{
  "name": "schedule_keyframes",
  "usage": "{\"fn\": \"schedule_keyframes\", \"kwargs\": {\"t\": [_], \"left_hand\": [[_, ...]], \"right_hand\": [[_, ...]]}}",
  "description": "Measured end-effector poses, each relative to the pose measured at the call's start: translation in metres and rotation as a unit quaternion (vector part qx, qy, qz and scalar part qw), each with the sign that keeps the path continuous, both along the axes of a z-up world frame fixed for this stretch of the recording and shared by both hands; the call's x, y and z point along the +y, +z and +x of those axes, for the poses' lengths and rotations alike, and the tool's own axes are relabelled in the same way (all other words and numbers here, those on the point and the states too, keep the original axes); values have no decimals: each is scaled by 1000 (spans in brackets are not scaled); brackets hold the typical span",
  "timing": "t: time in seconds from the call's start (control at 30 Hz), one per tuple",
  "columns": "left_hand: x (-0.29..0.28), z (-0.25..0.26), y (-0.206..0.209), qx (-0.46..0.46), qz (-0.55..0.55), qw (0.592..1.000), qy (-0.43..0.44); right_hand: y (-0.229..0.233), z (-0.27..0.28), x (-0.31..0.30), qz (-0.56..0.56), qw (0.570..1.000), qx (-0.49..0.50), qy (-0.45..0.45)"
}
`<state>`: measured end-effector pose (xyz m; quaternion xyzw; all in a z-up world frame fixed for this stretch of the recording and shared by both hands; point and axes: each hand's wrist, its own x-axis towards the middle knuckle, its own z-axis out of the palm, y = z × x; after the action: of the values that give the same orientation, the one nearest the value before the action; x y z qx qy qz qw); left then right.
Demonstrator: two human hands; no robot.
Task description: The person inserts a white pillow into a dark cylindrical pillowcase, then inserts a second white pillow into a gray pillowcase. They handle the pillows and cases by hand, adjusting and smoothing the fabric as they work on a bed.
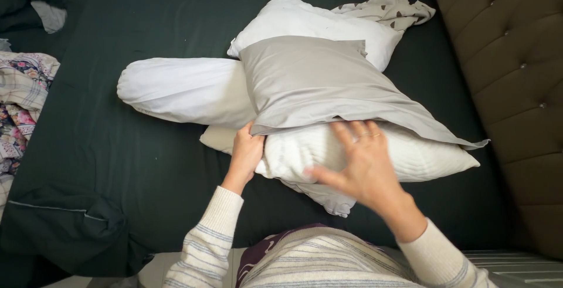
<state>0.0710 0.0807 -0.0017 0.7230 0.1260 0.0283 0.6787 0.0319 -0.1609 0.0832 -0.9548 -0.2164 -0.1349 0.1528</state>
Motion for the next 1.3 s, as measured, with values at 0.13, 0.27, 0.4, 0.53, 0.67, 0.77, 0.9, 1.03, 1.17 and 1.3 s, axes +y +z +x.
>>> {"fn": "schedule_keyframes", "kwargs": {"t": [0.13, 0.27, 0.4, 0.53, 0.67, 0.77, 0.9, 1.03, 1.17, 1.3], "left_hand": [[-16, 4, -3, -16, -46, 999, -12], [-37, 23, -21, -30, -125, 991, 49], [-48, 47, -33, -150, 179, 969, 80], [-23, 64, -42, -84, 291, 946, 115], [1, 81, -50, -11, 356, 927, 114], [12, 87, -52, -9, 386, 915, 121], [15, 93, -47, -148, 365, 904, 168], [4, 105, -44, -202, 358, 899, 150], [-23, 121, -40, -199, 333, 914, 119], [-50, 125, -14, -123, 359, 918, 119]], "right_hand": [[-5, -11, 30, 4, 992, -113, 55], [-19, 8, 27, 118, 992, -12, 38], [-28, 16, 2, 171, 983, 23, 57], [-35, 9, -44, 246, 957, 113, 107], [-75, -25, -110, 244, 946, 160, 140], [-109, -62, -177, 318, 920, 139, 181], [-128, -107, -264, 379, 872, 251, 179], [-124, -102, -263, 347, 889, 277, 114], [-61, -53, -220, 149, 863, 479, 51], [4, -19, -148, 69, 901, 427, 32]]}}
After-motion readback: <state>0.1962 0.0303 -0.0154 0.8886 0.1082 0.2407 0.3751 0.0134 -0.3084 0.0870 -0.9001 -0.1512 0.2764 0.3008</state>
